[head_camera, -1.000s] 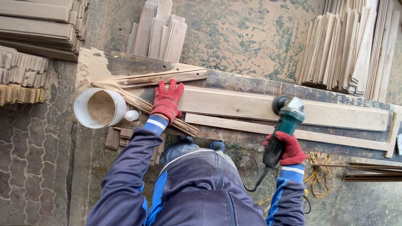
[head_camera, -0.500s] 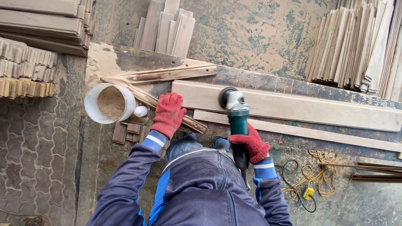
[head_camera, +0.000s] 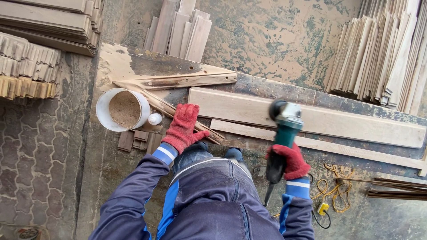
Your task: Using an angle grinder with a sanding disc to smooth a long piece of wood on a workbench.
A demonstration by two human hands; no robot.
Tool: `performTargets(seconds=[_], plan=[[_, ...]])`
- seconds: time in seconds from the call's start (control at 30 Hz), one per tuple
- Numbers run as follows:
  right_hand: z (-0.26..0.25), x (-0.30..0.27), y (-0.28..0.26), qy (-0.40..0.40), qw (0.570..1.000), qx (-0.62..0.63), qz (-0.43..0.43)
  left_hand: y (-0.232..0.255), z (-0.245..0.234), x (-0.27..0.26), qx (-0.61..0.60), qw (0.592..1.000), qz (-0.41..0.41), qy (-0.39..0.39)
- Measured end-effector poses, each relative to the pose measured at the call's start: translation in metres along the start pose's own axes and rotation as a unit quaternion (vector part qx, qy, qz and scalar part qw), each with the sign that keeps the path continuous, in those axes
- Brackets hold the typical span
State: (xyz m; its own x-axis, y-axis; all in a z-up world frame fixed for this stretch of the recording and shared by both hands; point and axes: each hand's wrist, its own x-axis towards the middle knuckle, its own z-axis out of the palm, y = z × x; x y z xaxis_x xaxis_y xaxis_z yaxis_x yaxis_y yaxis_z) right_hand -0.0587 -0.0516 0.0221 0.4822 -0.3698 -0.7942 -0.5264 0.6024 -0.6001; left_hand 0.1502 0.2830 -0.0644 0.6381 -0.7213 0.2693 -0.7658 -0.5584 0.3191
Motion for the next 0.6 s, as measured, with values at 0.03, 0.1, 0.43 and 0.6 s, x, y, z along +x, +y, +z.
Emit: performTargets(seconds=[0.03, 0.1, 0.43, 0.6], plan=[[0.015, -0.002, 0.0, -0.005, 1.0, -0.014, 0.004, 0.0, 0.001, 0.0, 0.001, 1.0, -0.002, -0.001], [0.054, -0.011, -0.003, -0.014, 0.999, -0.047, 0.005, -0.002, 0.004, -0.002, -0.009, 1.0, -0.001, -0.002], [0.071, -0.004, 0.009, -0.063, 0.985, -0.161, -0.003, -0.01, 0.013, 0.0, -0.024, 0.999, 0.022, 0.015], [-0.011, -0.011, -0.027, 0.016, 1.0, -0.02, 0.006, -0.007, 0.003, 0.004, -0.03, 0.999, 0.035, 0.016]])
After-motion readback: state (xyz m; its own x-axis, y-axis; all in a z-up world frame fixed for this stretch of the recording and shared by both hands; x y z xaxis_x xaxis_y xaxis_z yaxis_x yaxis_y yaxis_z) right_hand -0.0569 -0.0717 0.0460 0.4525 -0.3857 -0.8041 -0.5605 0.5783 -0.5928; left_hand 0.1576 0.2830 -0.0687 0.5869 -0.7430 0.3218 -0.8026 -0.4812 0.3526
